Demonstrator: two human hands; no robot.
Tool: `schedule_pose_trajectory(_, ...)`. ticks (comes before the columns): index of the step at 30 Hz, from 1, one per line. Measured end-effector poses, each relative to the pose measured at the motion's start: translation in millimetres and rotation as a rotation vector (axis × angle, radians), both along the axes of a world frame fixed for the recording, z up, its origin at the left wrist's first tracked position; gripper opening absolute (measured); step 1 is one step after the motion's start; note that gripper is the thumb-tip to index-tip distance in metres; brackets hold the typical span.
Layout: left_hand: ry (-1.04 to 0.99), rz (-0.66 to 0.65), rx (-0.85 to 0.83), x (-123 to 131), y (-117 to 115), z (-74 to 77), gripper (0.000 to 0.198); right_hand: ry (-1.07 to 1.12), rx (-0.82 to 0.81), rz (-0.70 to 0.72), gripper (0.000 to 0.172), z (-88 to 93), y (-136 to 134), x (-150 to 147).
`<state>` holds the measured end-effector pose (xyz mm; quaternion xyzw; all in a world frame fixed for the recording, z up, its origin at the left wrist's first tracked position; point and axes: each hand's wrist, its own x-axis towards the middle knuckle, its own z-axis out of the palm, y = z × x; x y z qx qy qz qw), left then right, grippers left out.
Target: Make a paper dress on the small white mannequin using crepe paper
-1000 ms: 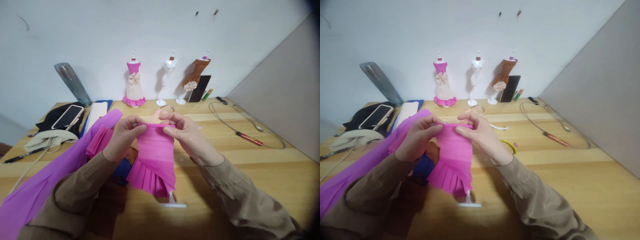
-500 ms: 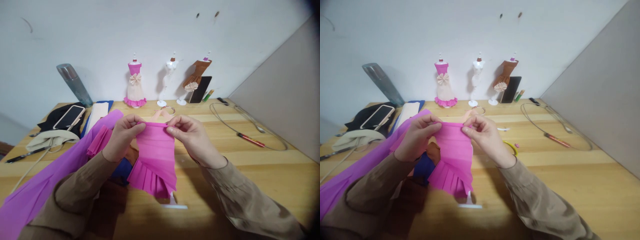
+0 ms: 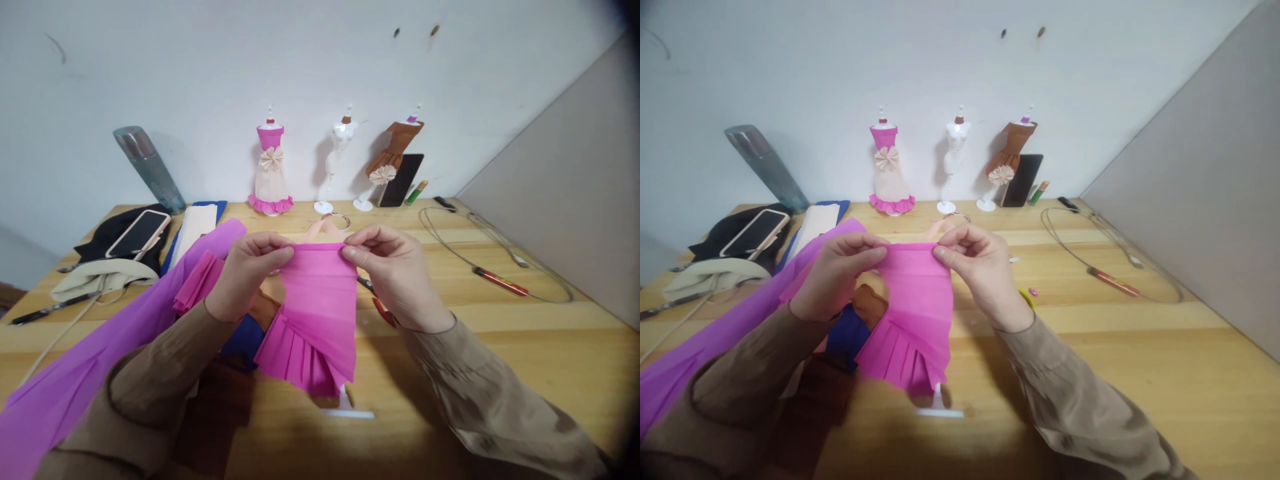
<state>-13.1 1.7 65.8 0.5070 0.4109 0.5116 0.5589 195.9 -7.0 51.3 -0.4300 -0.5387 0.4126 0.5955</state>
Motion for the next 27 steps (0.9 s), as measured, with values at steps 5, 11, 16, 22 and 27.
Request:
schedule_pose_trajectory(5,0.034,0.034,-0.012,1,1,2.4,0.017,0.015,-0.063,0.027,0.032,2.5,1,2)
schedule_pose_trajectory(11,0.08,0.099,0.012,2,3,5.6,0.012,-0.198,-0.037,0.027,0.02,3.5,3,6)
schedule_pose_trajectory(16,0.112,0.066,-0.029,2,0,7.6,0.007,-0.342,0.001,-0.053,0.019,3.7,2,8)
schedule_pose_trajectory(22,0.072,-0.016,-0.092,6,-3,2.5,0.011,-0.255,-0.055,-0.072,0.019,4.6,1,8)
schedule_pose_trajectory(27,-0.065,0.03,-0.139,9,-1,-4.5,0.017,-0.019,-0.165,-0.001,0.029,5.1,1,5)
